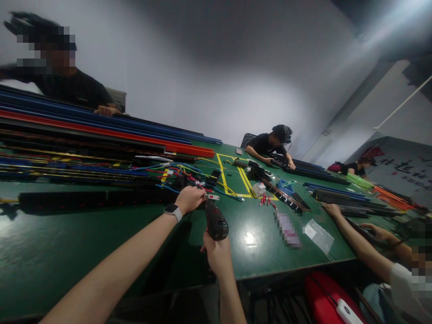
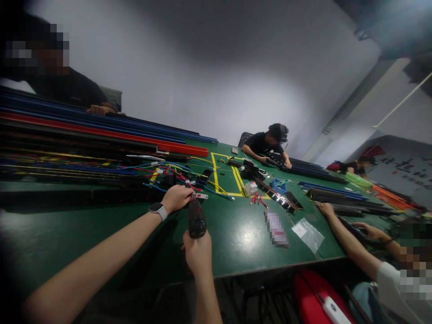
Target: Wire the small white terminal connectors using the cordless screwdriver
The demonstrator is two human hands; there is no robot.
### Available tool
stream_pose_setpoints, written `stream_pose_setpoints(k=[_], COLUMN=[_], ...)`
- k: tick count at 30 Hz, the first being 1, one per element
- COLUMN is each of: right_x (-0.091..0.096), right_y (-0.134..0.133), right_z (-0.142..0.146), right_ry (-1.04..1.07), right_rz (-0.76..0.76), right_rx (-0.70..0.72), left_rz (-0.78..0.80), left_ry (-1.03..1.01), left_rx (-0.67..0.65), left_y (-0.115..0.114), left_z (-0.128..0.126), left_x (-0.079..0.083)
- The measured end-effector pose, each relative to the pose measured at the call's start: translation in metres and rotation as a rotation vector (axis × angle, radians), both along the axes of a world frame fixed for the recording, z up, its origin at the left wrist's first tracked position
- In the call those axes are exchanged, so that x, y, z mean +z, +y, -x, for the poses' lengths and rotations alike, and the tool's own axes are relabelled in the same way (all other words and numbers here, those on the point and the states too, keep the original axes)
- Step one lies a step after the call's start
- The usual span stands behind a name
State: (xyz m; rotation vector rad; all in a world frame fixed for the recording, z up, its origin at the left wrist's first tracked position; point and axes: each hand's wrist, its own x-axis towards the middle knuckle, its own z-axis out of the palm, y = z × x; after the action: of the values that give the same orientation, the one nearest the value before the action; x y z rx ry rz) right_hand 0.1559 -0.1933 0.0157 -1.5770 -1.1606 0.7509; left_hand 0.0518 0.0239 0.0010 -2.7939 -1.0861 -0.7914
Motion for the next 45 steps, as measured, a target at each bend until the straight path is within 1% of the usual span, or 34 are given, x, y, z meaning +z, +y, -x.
stream_pose_setpoints(k=[3,7,12,16,24,28,32,35,40,45], right_x=[0.002,0.005,0.001,-0.005,0.0,-0.006,-0.011,-0.009,-0.006,-0.005], right_y=[0.0,0.0,-0.001,-0.001,-0.001,0.0,0.0,0.0,0.001,0.001], right_z=[0.0,0.0,0.0,0.0,0.002,0.001,0.0,-0.001,-0.002,-0.003], right_ry=[-0.016,-0.013,-0.004,-0.005,0.005,0.004,-0.011,-0.038,-0.05,-0.036], right_rz=[0.007,0.035,-0.019,-0.036,-0.029,-0.015,-0.032,-0.038,0.014,-0.006], right_rx=[0.001,-0.012,0.011,-0.013,-0.012,-0.01,-0.017,-0.011,0.001,0.006], left_rz=[0.021,0.008,0.0,0.002,0.006,0.003,-0.002,-0.002,-0.01,0.0], left_ry=[-0.011,-0.008,-0.002,-0.005,0.018,0.012,0.001,0.002,0.014,0.025], left_rx=[0.005,0.013,0.023,0.032,0.034,0.028,0.018,0.016,0.018,0.013], left_y=[0.0,-0.001,-0.001,-0.003,-0.004,-0.003,-0.003,-0.004,-0.005,-0.007], left_z=[0.0,-0.002,-0.003,-0.004,-0.003,-0.003,-0.003,-0.003,-0.002,-0.001], left_x=[0.0,0.0,0.0,0.001,0.002,0.001,0.001,0.002,0.005,0.008])
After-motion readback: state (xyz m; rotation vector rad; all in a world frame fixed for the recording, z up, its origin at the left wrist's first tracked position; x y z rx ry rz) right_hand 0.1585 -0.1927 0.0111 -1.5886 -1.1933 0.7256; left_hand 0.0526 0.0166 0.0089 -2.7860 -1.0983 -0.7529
